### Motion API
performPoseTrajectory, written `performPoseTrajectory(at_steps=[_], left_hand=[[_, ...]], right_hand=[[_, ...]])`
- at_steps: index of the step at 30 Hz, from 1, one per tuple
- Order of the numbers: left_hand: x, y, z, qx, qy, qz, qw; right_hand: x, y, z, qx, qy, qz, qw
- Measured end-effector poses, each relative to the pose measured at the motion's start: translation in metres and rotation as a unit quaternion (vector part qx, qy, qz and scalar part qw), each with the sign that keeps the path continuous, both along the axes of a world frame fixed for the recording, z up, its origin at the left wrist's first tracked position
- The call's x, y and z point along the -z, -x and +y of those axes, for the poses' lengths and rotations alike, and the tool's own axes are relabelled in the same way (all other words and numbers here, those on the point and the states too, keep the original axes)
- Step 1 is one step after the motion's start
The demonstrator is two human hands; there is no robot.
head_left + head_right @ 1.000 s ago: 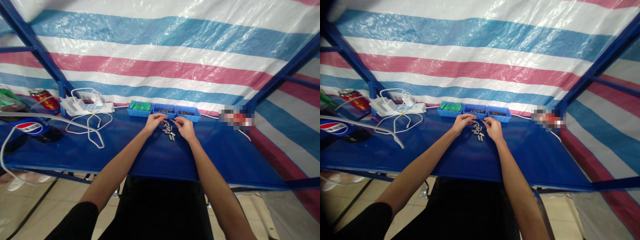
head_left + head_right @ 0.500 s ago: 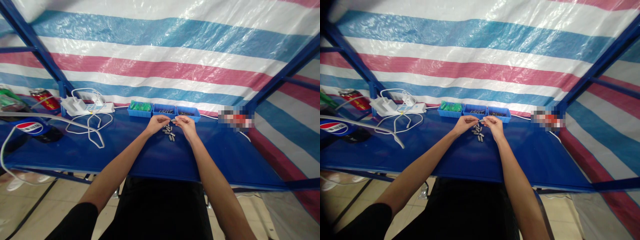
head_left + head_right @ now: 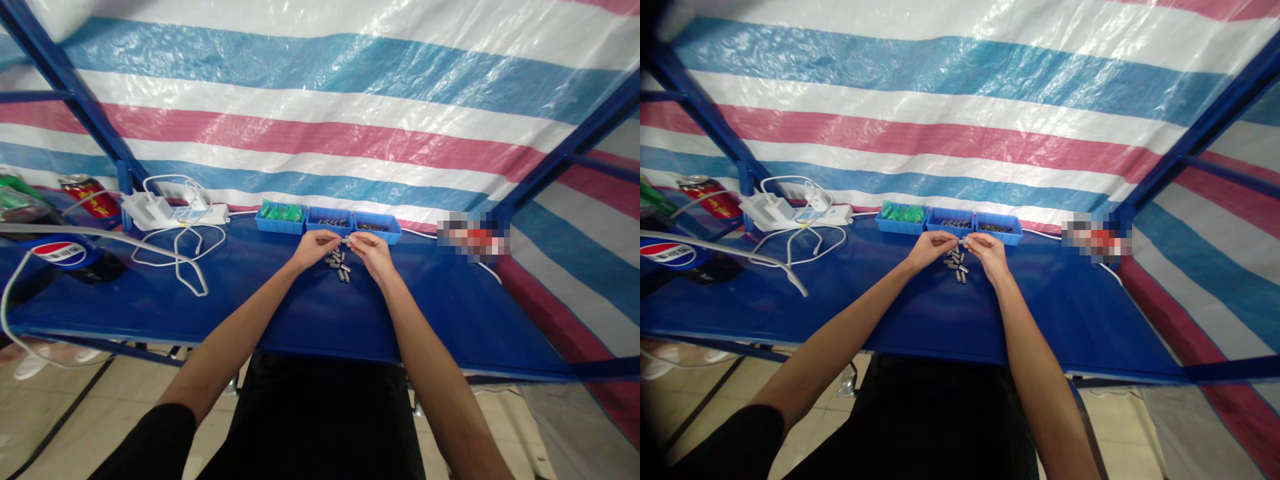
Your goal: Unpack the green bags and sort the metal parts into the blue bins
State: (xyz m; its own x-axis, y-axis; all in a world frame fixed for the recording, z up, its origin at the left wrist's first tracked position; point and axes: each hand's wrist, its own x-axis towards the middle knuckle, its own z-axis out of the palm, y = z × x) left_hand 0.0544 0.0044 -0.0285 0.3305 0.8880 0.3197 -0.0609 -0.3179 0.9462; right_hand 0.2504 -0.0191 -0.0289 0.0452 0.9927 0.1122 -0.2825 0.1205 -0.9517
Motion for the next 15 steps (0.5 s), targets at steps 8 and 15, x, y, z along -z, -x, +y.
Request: performPoseTrajectory(at_steps=[8, 15], left_hand=[[-0.0029, -0.0007, -0.0031, 0.000, 0.020, -0.013, 1.000], [-0.0014, 0.0001, -0.0004, -0.004, 0.028, -0.036, 0.999]], right_hand=[[0.0017, 0.0024, -0.0019, -0.012, -0.032, -0.039, 0.999], [0.0058, 0.0041, 0.0002, -0.003, -0.045, -0.042, 0.998]])
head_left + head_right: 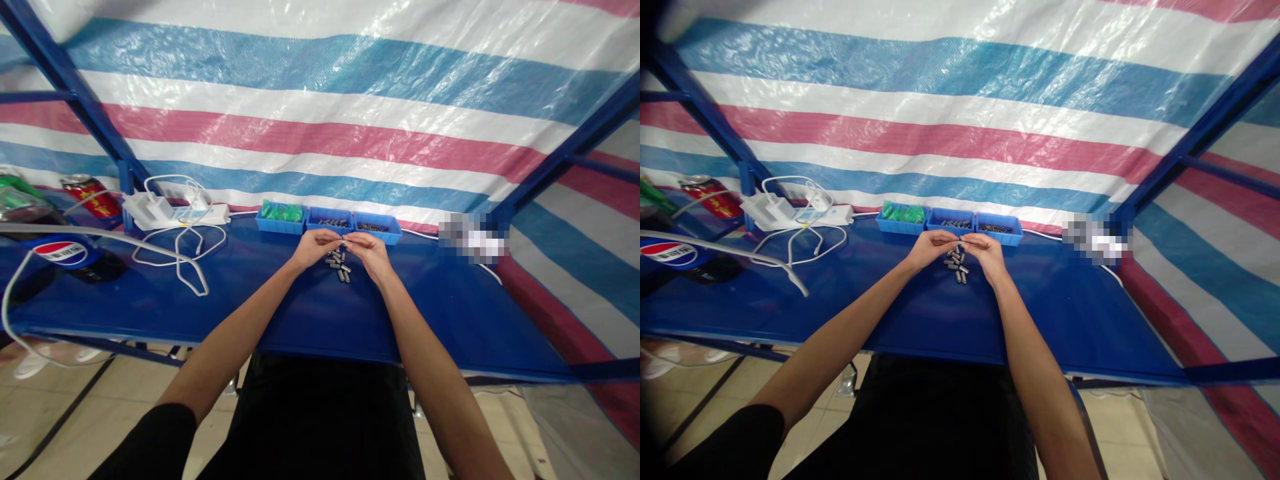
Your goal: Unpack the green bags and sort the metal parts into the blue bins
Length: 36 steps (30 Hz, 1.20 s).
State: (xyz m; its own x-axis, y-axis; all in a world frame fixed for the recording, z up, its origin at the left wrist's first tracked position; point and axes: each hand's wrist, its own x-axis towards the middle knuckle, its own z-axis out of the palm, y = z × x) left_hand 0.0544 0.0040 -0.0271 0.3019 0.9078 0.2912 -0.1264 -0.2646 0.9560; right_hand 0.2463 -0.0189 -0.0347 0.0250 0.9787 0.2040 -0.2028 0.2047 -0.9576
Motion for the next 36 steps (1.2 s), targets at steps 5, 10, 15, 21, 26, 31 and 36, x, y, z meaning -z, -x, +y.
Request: performPoseTrajectory(at_steps=[5, 10, 15, 21, 26, 31, 36], left_hand=[[0.000, 0.001, 0.002, -0.014, 0.007, -0.011, 1.000], [-0.002, 0.001, 0.001, -0.028, 0.015, -0.024, 0.999], [-0.004, 0.004, 0.004, -0.067, 0.048, -0.070, 0.994], [-0.005, 0.009, 0.006, -0.078, 0.060, -0.098, 0.990], [-0.004, 0.007, 0.005, -0.073, 0.073, -0.104, 0.989], [0.001, 0.005, 0.014, -0.092, 0.069, -0.135, 0.984], [0.008, 0.003, 0.029, -0.127, 0.046, -0.147, 0.980]], right_hand=[[-0.002, 0.000, -0.002, 0.010, 0.021, 0.015, 1.000], [-0.004, 0.000, -0.003, 0.003, 0.042, 0.010, 0.999], [-0.004, -0.004, -0.001, 0.043, 0.052, 0.015, 0.998], [-0.004, -0.009, 0.001, 0.089, 0.061, 0.016, 0.994], [0.001, -0.011, 0.005, 0.111, 0.044, -0.033, 0.992], [0.012, -0.017, 0.010, 0.172, -0.040, -0.183, 0.967], [0.019, -0.019, 0.008, 0.162, -0.089, -0.369, 0.911]])
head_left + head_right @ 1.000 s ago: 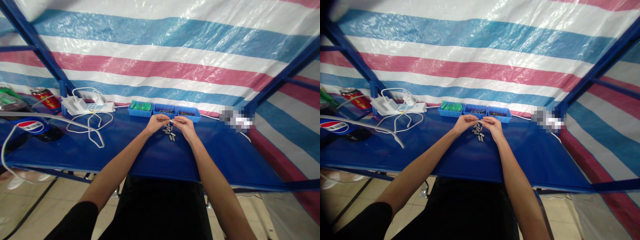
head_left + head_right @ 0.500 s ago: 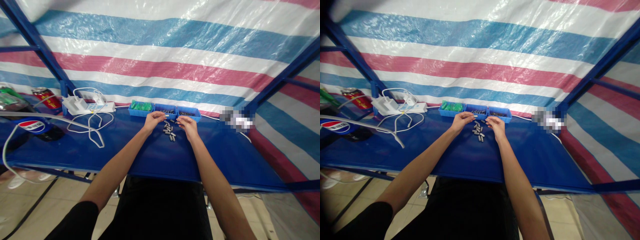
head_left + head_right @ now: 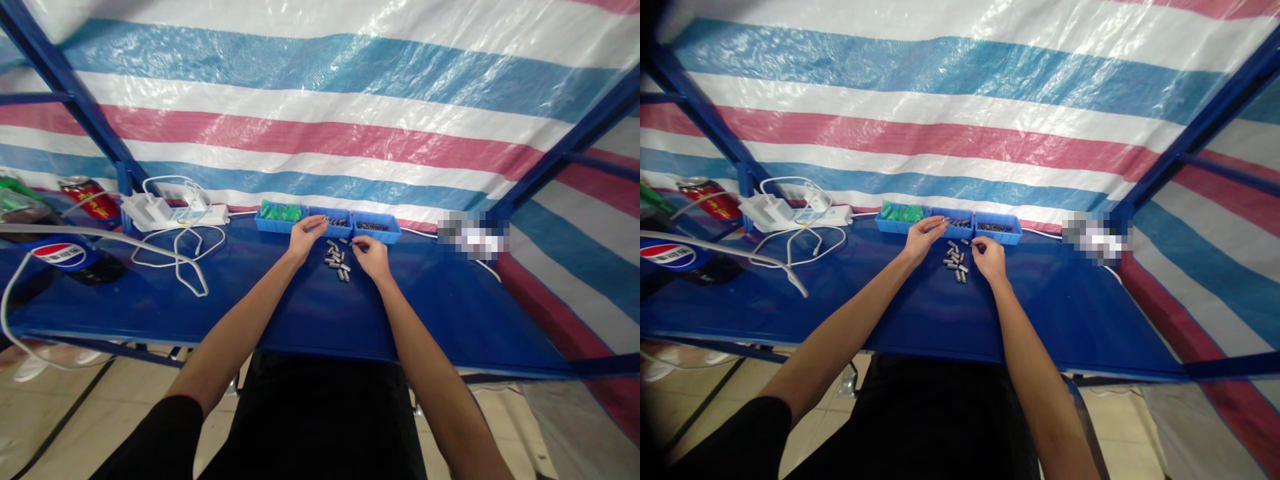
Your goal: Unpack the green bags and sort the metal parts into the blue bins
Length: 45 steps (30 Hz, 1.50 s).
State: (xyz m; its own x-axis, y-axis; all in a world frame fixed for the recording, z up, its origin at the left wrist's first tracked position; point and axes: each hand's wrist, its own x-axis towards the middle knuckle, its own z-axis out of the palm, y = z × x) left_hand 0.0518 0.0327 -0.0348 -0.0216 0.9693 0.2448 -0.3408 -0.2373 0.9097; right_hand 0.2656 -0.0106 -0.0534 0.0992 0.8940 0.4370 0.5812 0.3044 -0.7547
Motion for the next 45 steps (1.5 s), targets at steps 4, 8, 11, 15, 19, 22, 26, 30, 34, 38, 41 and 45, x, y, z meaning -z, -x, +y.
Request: performPoseTrajectory(at_steps=[4, 8, 11, 15, 19, 22, 26, 30, 34, 38, 41, 45], left_hand=[[0.002, 0.000, -0.001, 0.004, -0.002, 0.014, 1.000], [0.000, -0.001, -0.008, 0.026, 0.001, 0.009, 1.000], [-0.002, -0.002, -0.014, 0.039, 0.005, 0.023, 0.999], [-0.002, -0.003, -0.019, 0.057, 0.018, 0.036, 0.998], [-0.002, -0.004, -0.020, 0.071, 0.025, 0.037, 0.997], [-0.002, -0.004, -0.020, 0.078, 0.025, 0.040, 0.996], [-0.002, -0.002, -0.021, 0.079, 0.024, 0.071, 0.994], [-0.004, 0.000, -0.023, 0.081, 0.012, 0.120, 0.989], [-0.003, 0.000, -0.024, 0.102, -0.012, 0.145, 0.984], [0.001, -0.002, -0.024, 0.125, -0.045, 0.160, 0.978], [0.003, -0.002, -0.023, 0.123, -0.063, 0.164, 0.977], [0.004, -0.001, -0.021, 0.120, -0.061, 0.161, 0.978]], right_hand=[[0.000, 0.003, -0.002, -0.042, -0.012, -0.129, 0.991], [-0.003, 0.002, -0.003, -0.044, -0.026, -0.191, 0.980], [-0.003, -0.002, -0.002, -0.030, -0.023, -0.184, 0.982], [0.000, -0.007, 0.001, -0.030, 0.005, -0.073, 0.997], [0.001, -0.008, 0.001, -0.042, 0.030, 0.042, 0.998], [0.000, -0.008, 0.000, -0.046, 0.049, 0.036, 0.997], [-0.003, -0.004, 0.001, -0.056, 0.037, 0.060, 0.996], [-0.010, 0.004, 0.001, -0.072, 0.019, 0.202, 0.977], [-0.017, 0.011, -0.003, -0.096, 0.038, 0.293, 0.951], [-0.019, 0.013, -0.007, -0.123, 0.059, 0.325, 0.936], [-0.016, 0.013, -0.007, -0.131, 0.082, 0.346, 0.925], [-0.014, 0.014, -0.006, -0.144, 0.095, 0.360, 0.917]])
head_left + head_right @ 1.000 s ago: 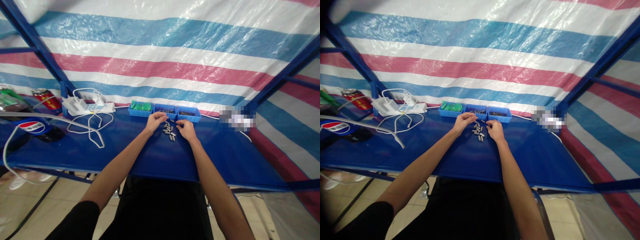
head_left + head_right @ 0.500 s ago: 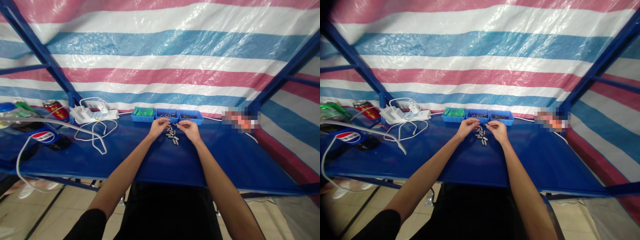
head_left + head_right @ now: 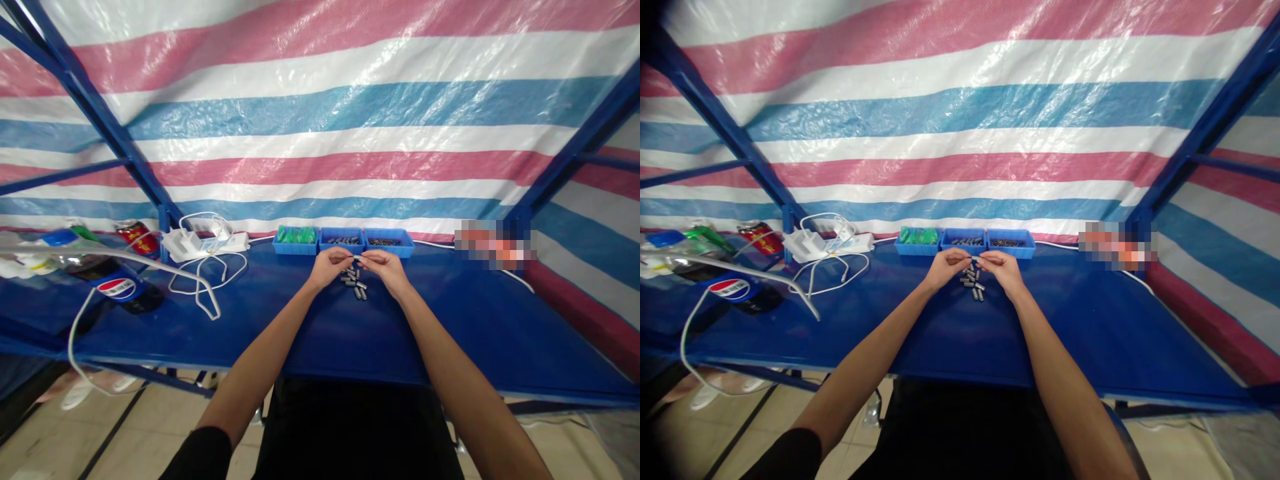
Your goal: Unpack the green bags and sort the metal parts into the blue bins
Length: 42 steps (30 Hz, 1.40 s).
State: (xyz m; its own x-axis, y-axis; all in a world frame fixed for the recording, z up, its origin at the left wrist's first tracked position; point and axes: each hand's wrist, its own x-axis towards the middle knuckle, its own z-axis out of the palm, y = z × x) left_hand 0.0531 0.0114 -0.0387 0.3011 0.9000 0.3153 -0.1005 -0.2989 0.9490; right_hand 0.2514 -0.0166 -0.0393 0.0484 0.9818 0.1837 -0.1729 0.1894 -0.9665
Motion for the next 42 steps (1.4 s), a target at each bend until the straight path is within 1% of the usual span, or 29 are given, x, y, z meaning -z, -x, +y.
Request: performPoseTrajectory(at_steps=[4, 12, 19, 22, 24, 26, 28, 29, 31, 33, 34, 37, 39, 40, 42], left_hand=[[-0.002, 0.000, -0.001, 0.004, 0.015, -0.006, 1.000], [-0.004, 0.000, -0.001, 0.021, 0.009, -0.018, 1.000], [-0.011, 0.000, -0.005, 0.039, 0.038, 0.002, 0.999], [-0.012, 0.000, -0.007, 0.052, 0.065, -0.013, 0.996], [-0.011, 0.000, -0.007, 0.057, 0.088, -0.039, 0.994], [-0.009, 0.000, -0.005, 0.044, 0.107, -0.069, 0.991], [-0.008, 0.001, -0.001, 0.015, 0.122, -0.094, 0.988], [-0.009, 0.002, 0.001, -0.001, 0.128, -0.107, 0.986], [-0.011, 0.003, 0.005, -0.025, 0.142, -0.135, 0.980], [-0.015, 0.005, 0.008, -0.036, 0.156, -0.164, 0.973], [-0.016, 0.006, 0.009, -0.037, 0.162, -0.176, 0.970], [-0.019, 0.007, 0.011, -0.030, 0.175, -0.195, 0.964], [-0.017, 0.008, 0.012, -0.028, 0.172, -0.181, 0.968], [-0.015, 0.008, 0.012, -0.033, 0.162, -0.159, 0.973], [-0.010, 0.009, 0.012, -0.056, 0.120, -0.083, 0.988]], right_hand=[[-0.001, 0.002, -0.001, -0.015, 0.007, 0.012, 1.000], [0.000, 0.008, -0.003, -0.018, 0.039, 0.021, 0.999], [-0.003, 0.010, -0.006, -0.022, 0.024, 0.039, 0.999], [-0.003, 0.011, -0.006, -0.029, 0.024, 0.036, 0.999], [-0.002, 0.010, -0.005, -0.034, 0.033, 0.026, 0.999], [0.000, 0.009, -0.002, -0.026, 0.044, 0.001, 0.999], [0.004, 0.006, 0.001, 0.002, 0.032, -0.050, 0.998], [0.006, 0.004, 0.003, 0.025, 0.012, -0.088, 0.996], [0.010, 0.000, 0.005, 0.075, -0.048, -0.189, 0.978], [0.013, -0.003, 0.006, 0.111, -0.102, -0.289, 0.945], [0.014, -0.004, 0.005, 0.118, -0.122, -0.331, 0.928], [0.015, -0.006, 0.004, 0.101, -0.159, -0.411, 0.892], [0.015, -0.007, 0.004, 0.077, -0.175, -0.450, 0.873], [0.015, -0.007, 0.005, 0.068, -0.180, -0.466, 0.864], [0.015, -0.009, 0.007, 0.058, -0.187, -0.491, 0.849]])
